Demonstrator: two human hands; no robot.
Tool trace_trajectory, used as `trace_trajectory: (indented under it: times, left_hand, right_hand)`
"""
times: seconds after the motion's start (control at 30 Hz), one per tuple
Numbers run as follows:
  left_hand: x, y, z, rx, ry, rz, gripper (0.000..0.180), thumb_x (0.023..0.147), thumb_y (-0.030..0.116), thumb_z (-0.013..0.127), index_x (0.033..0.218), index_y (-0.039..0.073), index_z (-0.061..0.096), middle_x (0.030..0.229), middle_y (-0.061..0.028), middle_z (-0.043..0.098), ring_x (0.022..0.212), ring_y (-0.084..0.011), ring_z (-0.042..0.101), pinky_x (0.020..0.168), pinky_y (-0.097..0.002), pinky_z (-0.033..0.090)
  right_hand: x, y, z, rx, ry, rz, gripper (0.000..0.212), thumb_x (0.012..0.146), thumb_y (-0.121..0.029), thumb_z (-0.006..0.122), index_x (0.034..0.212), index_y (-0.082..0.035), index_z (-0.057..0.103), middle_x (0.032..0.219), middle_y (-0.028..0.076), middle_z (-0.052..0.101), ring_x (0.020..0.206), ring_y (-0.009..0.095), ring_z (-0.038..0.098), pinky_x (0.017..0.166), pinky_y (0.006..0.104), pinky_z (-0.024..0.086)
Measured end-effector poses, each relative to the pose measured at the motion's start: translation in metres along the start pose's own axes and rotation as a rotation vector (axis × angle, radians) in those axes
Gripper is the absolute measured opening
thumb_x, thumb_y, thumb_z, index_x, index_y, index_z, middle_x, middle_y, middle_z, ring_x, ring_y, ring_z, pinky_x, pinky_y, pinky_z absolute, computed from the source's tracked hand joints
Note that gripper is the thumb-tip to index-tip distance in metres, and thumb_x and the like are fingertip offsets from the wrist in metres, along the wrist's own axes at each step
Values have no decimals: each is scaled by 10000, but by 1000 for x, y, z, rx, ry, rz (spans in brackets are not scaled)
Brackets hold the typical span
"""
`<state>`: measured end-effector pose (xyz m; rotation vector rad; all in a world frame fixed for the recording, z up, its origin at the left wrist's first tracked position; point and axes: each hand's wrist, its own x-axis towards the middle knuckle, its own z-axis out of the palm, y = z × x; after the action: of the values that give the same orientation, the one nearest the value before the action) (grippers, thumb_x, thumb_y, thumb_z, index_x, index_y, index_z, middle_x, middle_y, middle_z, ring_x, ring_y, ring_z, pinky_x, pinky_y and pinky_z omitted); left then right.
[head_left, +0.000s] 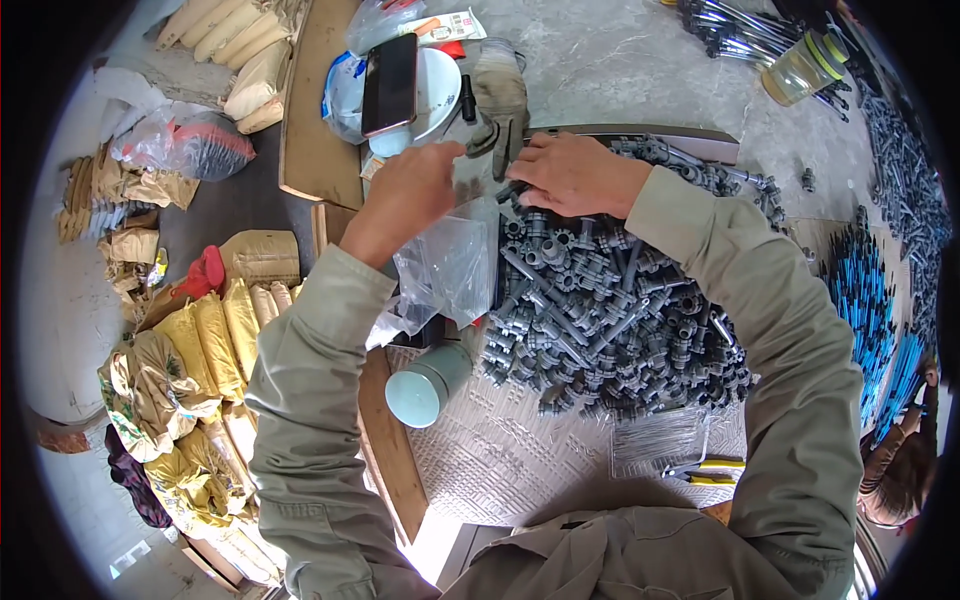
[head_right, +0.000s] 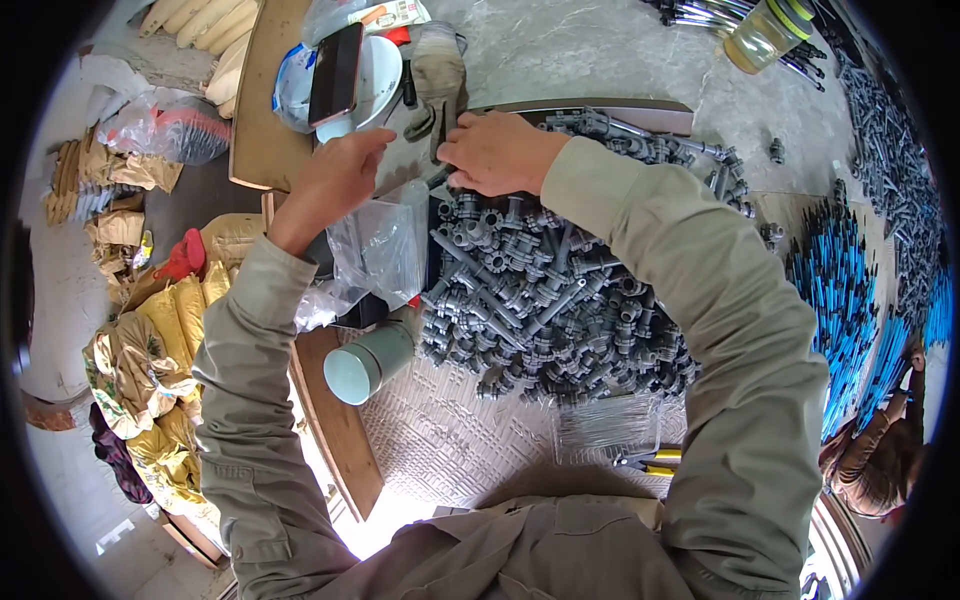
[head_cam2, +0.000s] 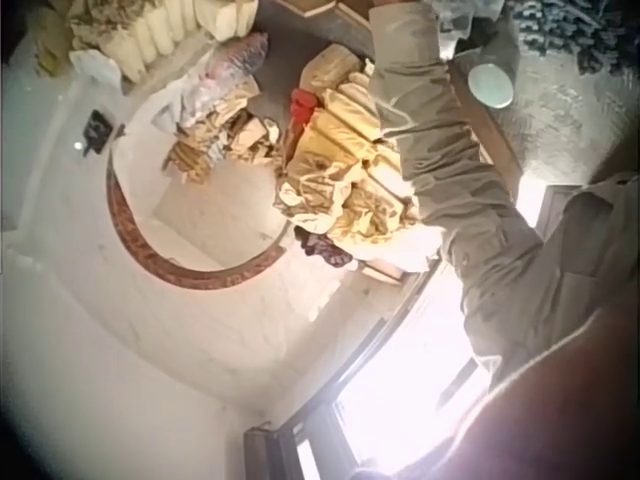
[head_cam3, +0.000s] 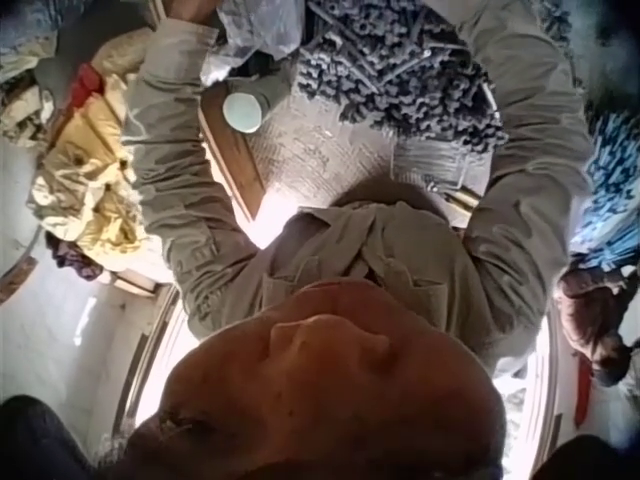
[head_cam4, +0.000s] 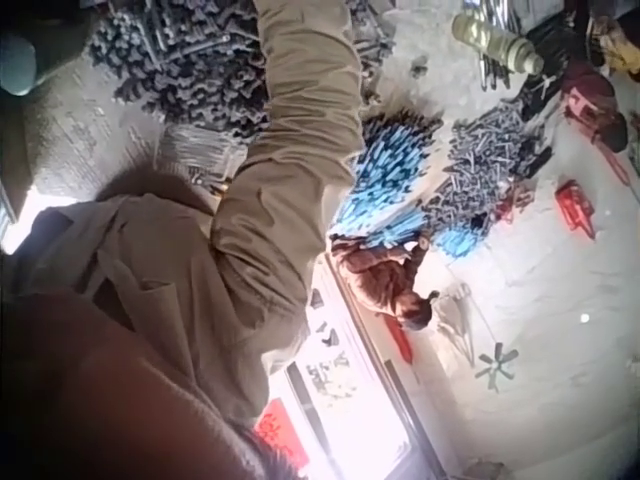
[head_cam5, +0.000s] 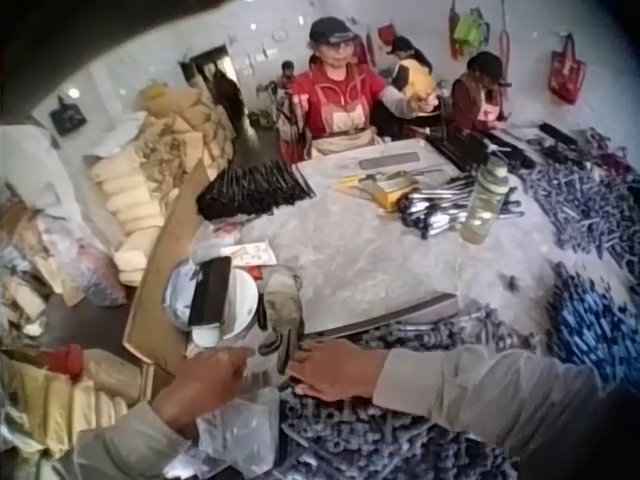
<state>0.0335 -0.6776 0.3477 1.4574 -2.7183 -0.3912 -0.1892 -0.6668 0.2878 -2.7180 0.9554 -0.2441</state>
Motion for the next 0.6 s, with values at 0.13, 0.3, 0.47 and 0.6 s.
trace_trajectory:
  times: [0.13,0.3,0.47,0.6]
  left_hand:
    - [9,-13,9,-94,23,-27,306,786,89,593,1080,5,595,832,-170,656,788,-336,630,703,-398,484]
    - [19,-4,12,-178,-49,-9,360,753,127,658,1081,-7,592,831,-173,659,769,-314,640,690,-386,483]
    - [25,3,12,-208,-96,-17,315,714,177,678,954,-13,603,836,-210,631,817,-373,609,724,-442,460]
    - [31,8,12,-167,-87,-80,302,706,191,698,909,-8,597,822,-199,631,817,-371,612,721,-442,463]
  right_hand:
    - [-3,-7,2,-34,-69,-25,304,830,-364,570,1025,-131,594,957,65,584,921,283,534,733,386,467]
    - [-29,-11,-4,49,-92,25,300,840,-384,558,1021,-149,605,943,65,583,891,288,539,723,385,467]
    - [-47,-15,-24,204,-120,9,319,857,-377,543,1044,-127,611,988,79,579,906,311,549,757,396,467]
    - [-62,28,-48,278,140,80,337,858,-375,551,1069,-118,606,1041,99,572,944,337,555,798,426,461]
